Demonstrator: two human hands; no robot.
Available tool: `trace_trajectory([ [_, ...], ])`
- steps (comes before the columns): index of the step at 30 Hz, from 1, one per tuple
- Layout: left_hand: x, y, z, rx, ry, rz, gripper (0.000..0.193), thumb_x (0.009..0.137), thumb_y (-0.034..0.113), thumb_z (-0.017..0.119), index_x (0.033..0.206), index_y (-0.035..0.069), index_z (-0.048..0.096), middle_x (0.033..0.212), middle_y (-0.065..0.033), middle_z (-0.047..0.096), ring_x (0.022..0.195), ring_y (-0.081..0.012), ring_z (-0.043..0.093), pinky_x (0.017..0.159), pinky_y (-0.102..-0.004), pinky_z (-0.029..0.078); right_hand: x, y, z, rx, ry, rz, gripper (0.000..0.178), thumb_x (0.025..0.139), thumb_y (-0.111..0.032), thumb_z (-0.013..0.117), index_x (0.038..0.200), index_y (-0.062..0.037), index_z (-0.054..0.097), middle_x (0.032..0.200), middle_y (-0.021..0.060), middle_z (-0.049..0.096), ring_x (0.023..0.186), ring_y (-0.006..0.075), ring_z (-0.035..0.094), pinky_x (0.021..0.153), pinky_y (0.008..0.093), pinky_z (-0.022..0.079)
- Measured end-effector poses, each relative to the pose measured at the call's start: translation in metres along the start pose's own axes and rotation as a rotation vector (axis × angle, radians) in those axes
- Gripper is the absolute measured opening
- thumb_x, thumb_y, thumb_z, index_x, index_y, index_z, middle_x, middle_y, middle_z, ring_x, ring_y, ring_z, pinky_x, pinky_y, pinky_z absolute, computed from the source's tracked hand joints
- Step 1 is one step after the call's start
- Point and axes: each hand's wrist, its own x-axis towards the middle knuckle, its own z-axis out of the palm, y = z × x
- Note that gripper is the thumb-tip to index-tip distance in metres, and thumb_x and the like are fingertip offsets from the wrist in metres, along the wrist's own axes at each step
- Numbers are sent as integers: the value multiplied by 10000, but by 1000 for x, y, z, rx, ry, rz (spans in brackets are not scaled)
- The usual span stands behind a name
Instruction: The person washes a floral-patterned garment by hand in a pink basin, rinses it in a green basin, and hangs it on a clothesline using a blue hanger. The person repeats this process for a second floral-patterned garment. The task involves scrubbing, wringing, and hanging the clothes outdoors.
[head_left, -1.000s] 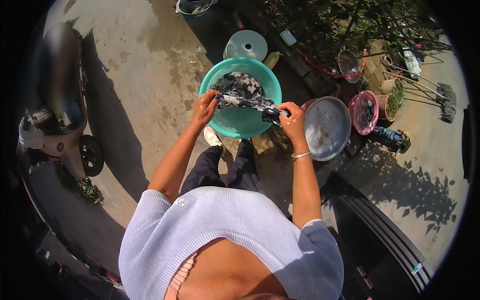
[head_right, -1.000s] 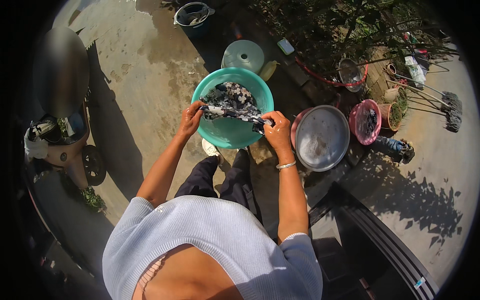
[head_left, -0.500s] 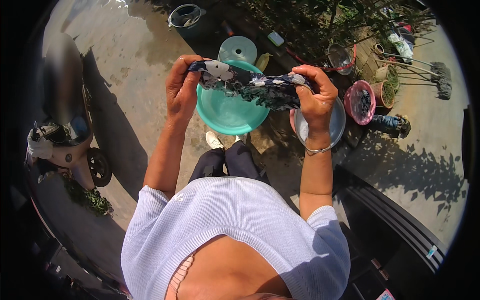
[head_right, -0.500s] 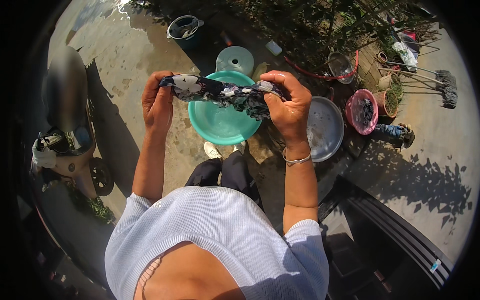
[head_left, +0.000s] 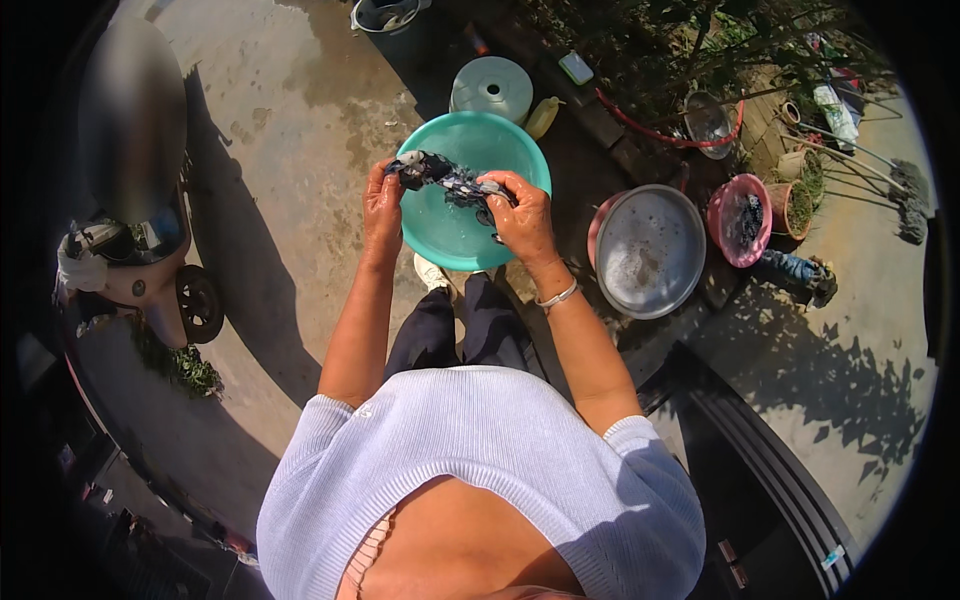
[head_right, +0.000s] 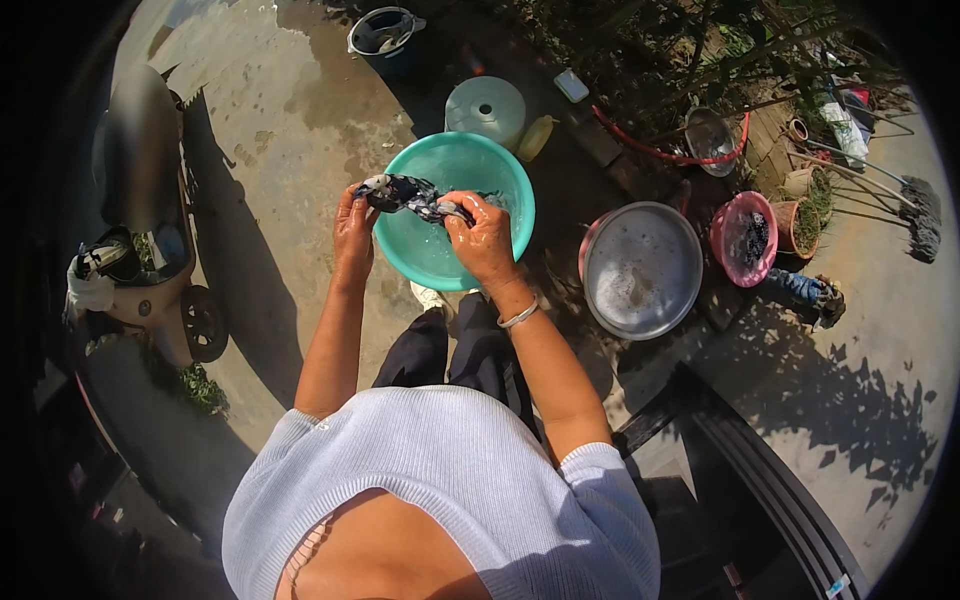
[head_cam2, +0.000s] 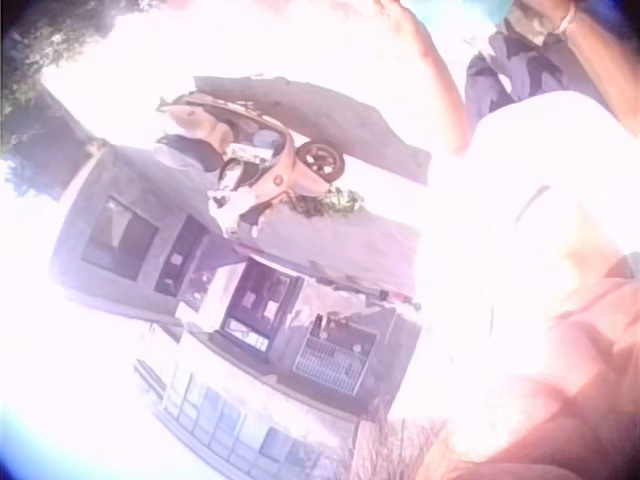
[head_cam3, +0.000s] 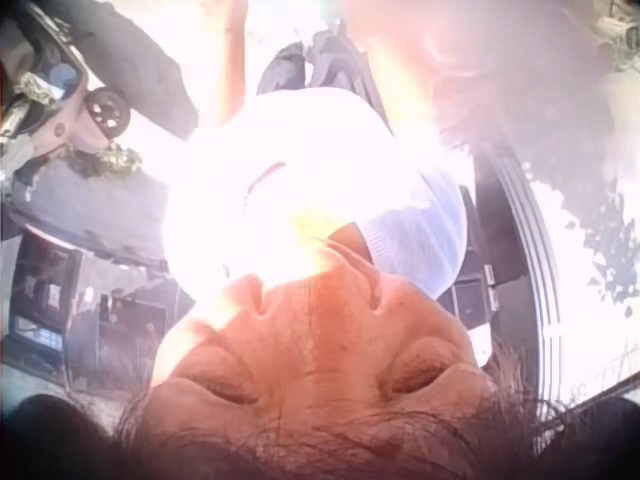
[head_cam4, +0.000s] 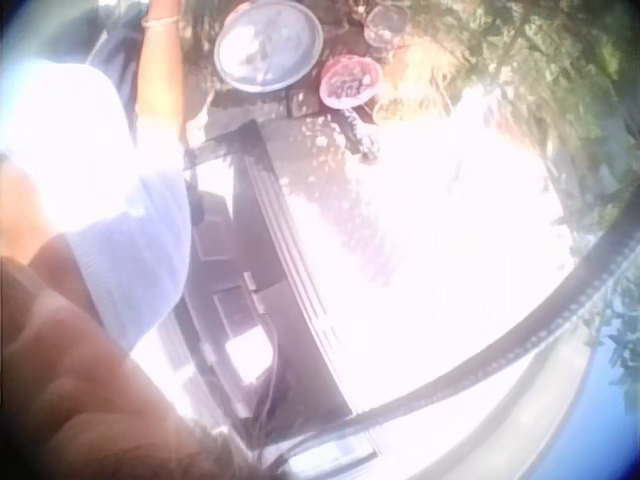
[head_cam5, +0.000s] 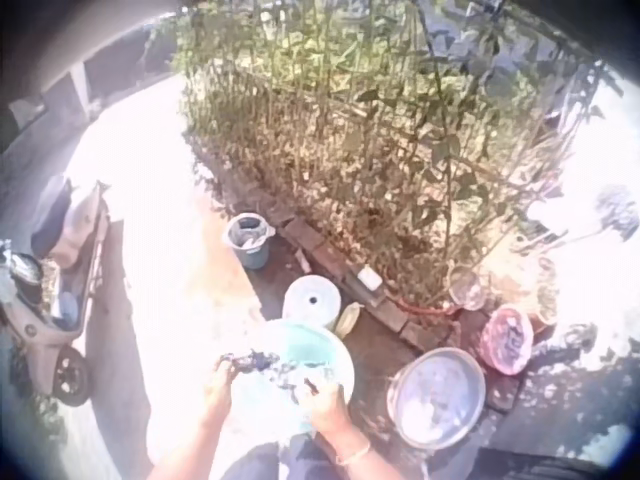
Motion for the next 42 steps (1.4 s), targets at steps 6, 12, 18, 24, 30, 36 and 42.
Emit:
trace_trajectory([
  [6, 1, -99, -27, 254, 198, -467, 330, 928, 281, 440, 1245, 212, 502, 1114, 15, 562, 900, -130, 489, 742, -353, 404, -18, 132, 64, -145, -236, 17, 286, 743, -65, 613, 1027, -31, 609, 1005, 163, 626, 934, 332, 608, 816, 384, 482],
  [12, -9, -133, -30, 128, 212, -716, 681, 884, 341, 483, 1453, 258, 119, 1484, -93, 216, 1323, -376, 260, 928, -672, 251, -8, 217, 52, -526, -118, -18, 588, 694, -264, 750, 1177, -23, 517, 1139, 261, 491, 1026, 422, 508, 850, 446, 443],
  [18, -1, -183, -24, 28, 340, -558, 715, 893, 345, 556, 1445, 109, 167, 1382, -140, 364, 1179, -262, 445, 935, -392, 407, 43, 245, 45, -725, -154, 556, 887, 669, -354, 789, 1373, -81, 322, 1255, 285, 436, 1114, 427, 488, 914, 419, 436],
  [24, 29, -223, -18, -122, 322, -717, 1037, 778, 599, 606, 1437, 5, 70, 1429, -202, 265, 1239, -300, 410, 969, -451, 399, 29, 285, 72, -52, -249, 734, 683, 666, -110, 734, 1281, -30, 448, 1144, 168, 574, 1033, 241, 561, 873, 338, 459],
  [30, 54, -289, -32, -599, 177, -676, 637, 851, 519, 558, 1271, 50, 461, 1129, -137, 584, 967, -250, 597, 836, -368, 501, -15, 230, 82, -12, -193, 345, 266, 669, 15, 616, 924, -22, 549, 773, 29, 616, 711, 98, 568, 655, 269, 476],
  [36, 40, -307, -26, -677, 123, -575, 373, 894, 353, 537, 1120, 58, 578, 1013, -85, 616, 855, -214, 594, 762, -353, 505, -23, 178, 82, -144, -234, -7, 258, 699, -149, 749, 713, -40, 515, 614, 118, 544, 552, 264, 542, 547, 342, 451],
  [42, 16, -294, -37, -484, 100, -507, 326, 896, 301, 531, 1089, 44, 583, 972, -71, 620, 835, -197, 591, 746, -345, 498, 7, 213, 90, -516, -91, -63, 231, 663, -173, 718, 717, -74, 517, 612, 163, 536, 615, 376, 554, 536, 448, 438],
])
